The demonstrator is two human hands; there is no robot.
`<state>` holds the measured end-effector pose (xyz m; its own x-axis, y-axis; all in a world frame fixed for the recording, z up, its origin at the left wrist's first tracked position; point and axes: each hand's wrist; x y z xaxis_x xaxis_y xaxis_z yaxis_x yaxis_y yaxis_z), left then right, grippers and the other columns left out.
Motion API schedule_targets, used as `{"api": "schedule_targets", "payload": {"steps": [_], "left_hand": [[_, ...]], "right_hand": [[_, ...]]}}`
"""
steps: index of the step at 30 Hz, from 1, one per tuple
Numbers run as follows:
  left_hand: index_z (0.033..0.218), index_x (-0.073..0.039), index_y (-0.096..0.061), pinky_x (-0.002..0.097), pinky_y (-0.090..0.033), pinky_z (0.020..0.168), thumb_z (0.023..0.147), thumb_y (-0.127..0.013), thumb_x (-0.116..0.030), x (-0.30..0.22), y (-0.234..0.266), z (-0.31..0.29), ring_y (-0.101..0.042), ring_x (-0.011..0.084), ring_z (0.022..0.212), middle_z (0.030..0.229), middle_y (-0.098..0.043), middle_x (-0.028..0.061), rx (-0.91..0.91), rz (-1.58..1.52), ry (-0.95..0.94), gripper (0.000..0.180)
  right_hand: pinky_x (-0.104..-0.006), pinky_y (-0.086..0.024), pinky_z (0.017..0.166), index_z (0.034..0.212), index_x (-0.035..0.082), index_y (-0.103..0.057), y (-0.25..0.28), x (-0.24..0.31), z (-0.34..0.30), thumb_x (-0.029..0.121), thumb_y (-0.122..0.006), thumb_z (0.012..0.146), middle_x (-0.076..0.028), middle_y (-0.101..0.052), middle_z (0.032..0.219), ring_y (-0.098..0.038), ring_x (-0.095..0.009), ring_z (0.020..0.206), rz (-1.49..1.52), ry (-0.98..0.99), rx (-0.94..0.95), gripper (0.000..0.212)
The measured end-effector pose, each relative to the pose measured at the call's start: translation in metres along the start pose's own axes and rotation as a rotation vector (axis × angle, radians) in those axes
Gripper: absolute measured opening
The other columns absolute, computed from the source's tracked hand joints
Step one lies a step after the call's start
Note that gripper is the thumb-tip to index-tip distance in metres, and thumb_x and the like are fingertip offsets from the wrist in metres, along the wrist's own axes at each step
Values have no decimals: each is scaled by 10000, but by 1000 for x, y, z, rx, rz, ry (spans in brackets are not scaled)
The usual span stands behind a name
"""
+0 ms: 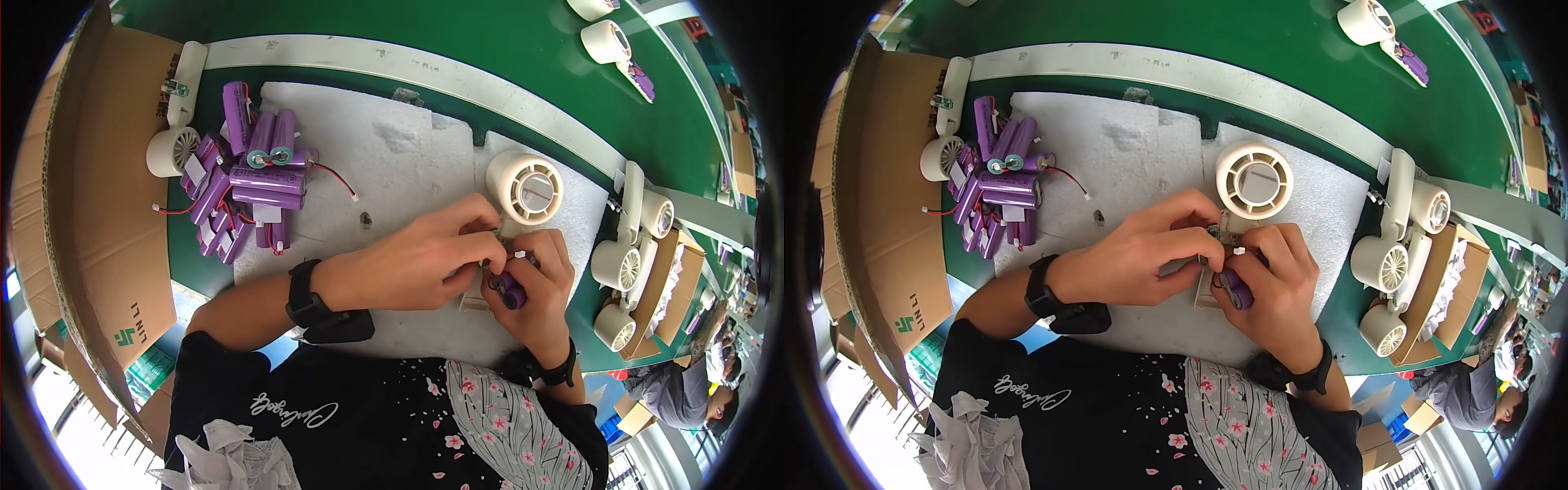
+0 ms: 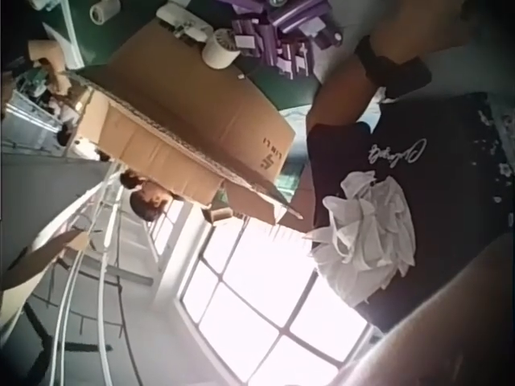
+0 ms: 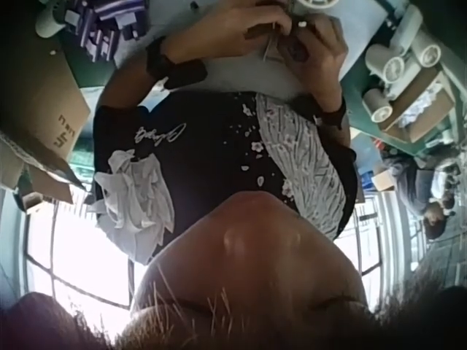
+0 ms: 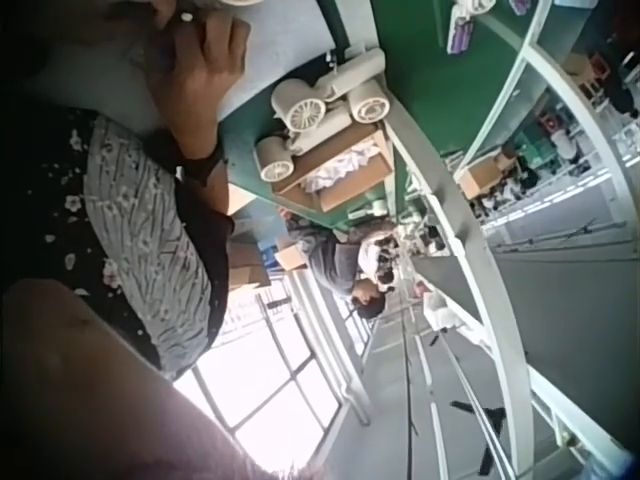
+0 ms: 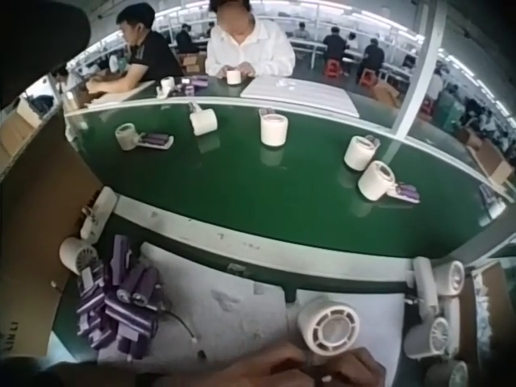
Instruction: The person connects a battery pack to a circuit board and fits them into a fan housing before pressing the battery into the handle. They then retrieve more battery packs from a box and repeat the assembly process with another fan.
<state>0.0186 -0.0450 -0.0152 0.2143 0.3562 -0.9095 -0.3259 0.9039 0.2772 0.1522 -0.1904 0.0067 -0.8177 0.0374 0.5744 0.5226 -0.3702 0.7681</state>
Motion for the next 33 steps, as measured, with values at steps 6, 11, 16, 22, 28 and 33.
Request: {"api": "schedule_targets", "payload": {"steps": [6, 11, 16, 22, 28, 33], "left_hand": [[941, -85, -625, 322, -528, 683, 730, -711, 55, -2, 0, -1, -622, 268, 810, 1020, -580, 106, -25, -8, 10, 268], [1008, -91, -626, 340, -545, 702, 725, -723, 64, -1, -3, 0, -651, 272, 861, 993, -636, 103, -78, 17, 2, 337], [1084, -78, -611, 350, -547, 717, 722, -720, 79, -4, -1, -2, -654, 285, 873, 985, -650, 111, -60, 45, 48, 409], [1142, -56, -590, 367, -544, 745, 719, -691, 117, -4, -1, -1, -648, 312, 873, 1006, -644, 120, -38, 31, 0, 468], [1170, -55, -586, 347, -556, 739, 731, -695, 122, -2, -2, 1, -651, 271, 842, 1054, -625, 123, -114, -10, -29, 485], [1187, -64, -583, 298, -569, 700, 747, -722, 95, -4, -5, -2, -653, 183, 815, 1076, -607, 106, -80, -86, 200, 488]], "right_hand": [[-341, -426, 576, 728, 40, -635, 2, 0, -1, -19, -734, 513, -78, -548, 836, -524, -263, 721, 32, 20, 18, 244], [-324, -439, 574, 772, 34, -656, 2, -5, -4, -27, -740, 536, -87, -583, 870, -549, -257, 731, 63, 37, 29, 257], [-333, -503, 623, 827, 34, -691, 6, 0, -11, -25, -776, 555, -85, -612, 929, -603, -249, 762, 65, -94, -157, 291], [-327, -507, 643, 896, 4, -694, 2, -1, -3, -53, -784, 597, -109, -632, 936, -619, -256, 789, 73, 21, -164, 317], [-300, -479, 653, 910, -31, -661, 2, -4, -6, -84, -761, 632, -129, -615, 892, -596, -241, 750, 98, 0, -165, 301], [-294, -480, 658, 921, -26, -663, -2, -2, -9, -78, -769, 649, -127, -611, 887, -598, -230, 765, 143, -134, -200, 297]]}}
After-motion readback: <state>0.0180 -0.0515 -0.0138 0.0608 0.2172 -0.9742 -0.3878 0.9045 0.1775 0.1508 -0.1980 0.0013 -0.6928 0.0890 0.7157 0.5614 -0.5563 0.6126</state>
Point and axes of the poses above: each hand's wrist, its own z-axis towards the middle knuckle, its own y-axis out of the back of the hand, x = y × z
